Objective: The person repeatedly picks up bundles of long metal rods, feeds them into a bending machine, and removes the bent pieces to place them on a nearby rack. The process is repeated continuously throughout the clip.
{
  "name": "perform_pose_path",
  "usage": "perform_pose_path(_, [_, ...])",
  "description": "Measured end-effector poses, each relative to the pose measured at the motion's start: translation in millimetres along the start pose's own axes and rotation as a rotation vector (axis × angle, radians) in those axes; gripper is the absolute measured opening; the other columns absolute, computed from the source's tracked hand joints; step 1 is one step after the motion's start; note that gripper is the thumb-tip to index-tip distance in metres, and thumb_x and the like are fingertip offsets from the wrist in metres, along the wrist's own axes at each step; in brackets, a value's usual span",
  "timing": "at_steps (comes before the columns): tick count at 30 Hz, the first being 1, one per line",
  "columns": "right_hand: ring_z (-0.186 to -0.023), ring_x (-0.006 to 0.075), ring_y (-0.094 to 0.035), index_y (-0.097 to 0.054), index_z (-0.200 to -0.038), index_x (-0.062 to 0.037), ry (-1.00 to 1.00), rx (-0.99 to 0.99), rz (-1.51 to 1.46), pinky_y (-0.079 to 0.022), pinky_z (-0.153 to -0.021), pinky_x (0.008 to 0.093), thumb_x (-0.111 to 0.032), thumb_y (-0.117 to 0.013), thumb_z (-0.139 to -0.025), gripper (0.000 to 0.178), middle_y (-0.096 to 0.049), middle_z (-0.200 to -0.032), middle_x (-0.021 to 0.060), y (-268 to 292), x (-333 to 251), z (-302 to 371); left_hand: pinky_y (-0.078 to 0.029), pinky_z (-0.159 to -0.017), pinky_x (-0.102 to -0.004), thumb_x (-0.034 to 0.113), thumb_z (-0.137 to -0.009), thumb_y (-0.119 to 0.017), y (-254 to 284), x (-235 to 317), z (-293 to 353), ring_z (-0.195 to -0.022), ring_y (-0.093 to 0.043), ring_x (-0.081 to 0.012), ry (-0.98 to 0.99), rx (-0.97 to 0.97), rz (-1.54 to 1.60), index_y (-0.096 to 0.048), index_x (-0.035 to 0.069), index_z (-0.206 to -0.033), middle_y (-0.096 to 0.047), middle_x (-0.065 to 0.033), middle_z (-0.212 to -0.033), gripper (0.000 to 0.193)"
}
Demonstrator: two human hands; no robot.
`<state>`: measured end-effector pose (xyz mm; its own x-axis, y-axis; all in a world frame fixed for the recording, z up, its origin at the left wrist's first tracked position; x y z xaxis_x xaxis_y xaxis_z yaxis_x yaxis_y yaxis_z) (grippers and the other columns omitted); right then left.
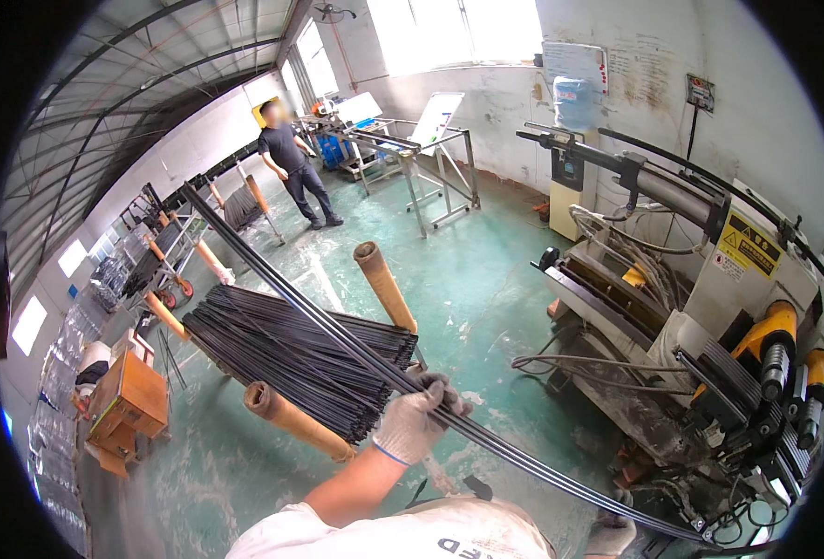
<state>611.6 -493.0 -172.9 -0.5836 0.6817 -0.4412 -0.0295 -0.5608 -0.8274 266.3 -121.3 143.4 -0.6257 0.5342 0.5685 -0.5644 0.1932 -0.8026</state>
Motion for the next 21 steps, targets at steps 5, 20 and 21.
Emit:
perform_pose_path(5, [-0.114, 0.0304, -0.077, -0.073, -0.121, 0.0003, -0.057, 0.179, -0.058, -0.063, -0.107, 0.0524, -0.005, -0.060, -0.108, 0.020, -0.079, -0.118, 0.0117, -97, 24, 40, -0.056, -0.113, -0.0630, 0.004, -0.110, -0.066, 19, 0, -11, -0.098, -0.073, -0.0357, 0.085, -0.078, 0.054, -0.066, -0.001, -0.122, -0.072, -0.0179, -0.102, 0.012])
perform_pose_path(20, [-0.133, 0.0299, -0.067, -0.066, -0.148, 0.0039, 0.216, 0.162, 0.306, -0.049, -0.120, 0.0438, -0.018, -0.058, -0.111, 0.044, -0.076, -0.137, 0.0198, -126, -74, 85, -0.052, -0.119, -0.0593, 0.004, -0.102, -0.070, 76, 45, -99, -0.111, -0.075, -0.0329, 0.170, -0.024, -0.005, -0.073, 0.007, -0.120, -0.079, -0.0117, -0.105, 0.018])
perform_pose_path(21, [-0.123, 0.0310, -0.071, -0.069, -0.139, 0.0038, 0.195, 0.192, 0.226, -0.056, -0.113, 0.0467, -0.014, -0.057, -0.113, 0.034, -0.077, -0.130, 0.0189, -133, -70, 86, -0.052, -0.119, -0.0599, 0.007, -0.104, -0.074, 63, 32, -94, -0.112, -0.075, -0.0324, 0.128, -0.089, -0.067, -0.072, 0.008, -0.123, -0.079, -0.0103, -0.109, 0.019])
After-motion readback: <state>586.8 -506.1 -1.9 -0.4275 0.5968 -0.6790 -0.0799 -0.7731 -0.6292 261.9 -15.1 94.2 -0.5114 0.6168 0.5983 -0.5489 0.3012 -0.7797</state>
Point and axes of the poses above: each hand's wrist, its own z-axis away from the middle knuckle, its own y-axis out of the back of the hand, x = y × z, the point moved 4 cm from there along -z, towards the middle knuckle
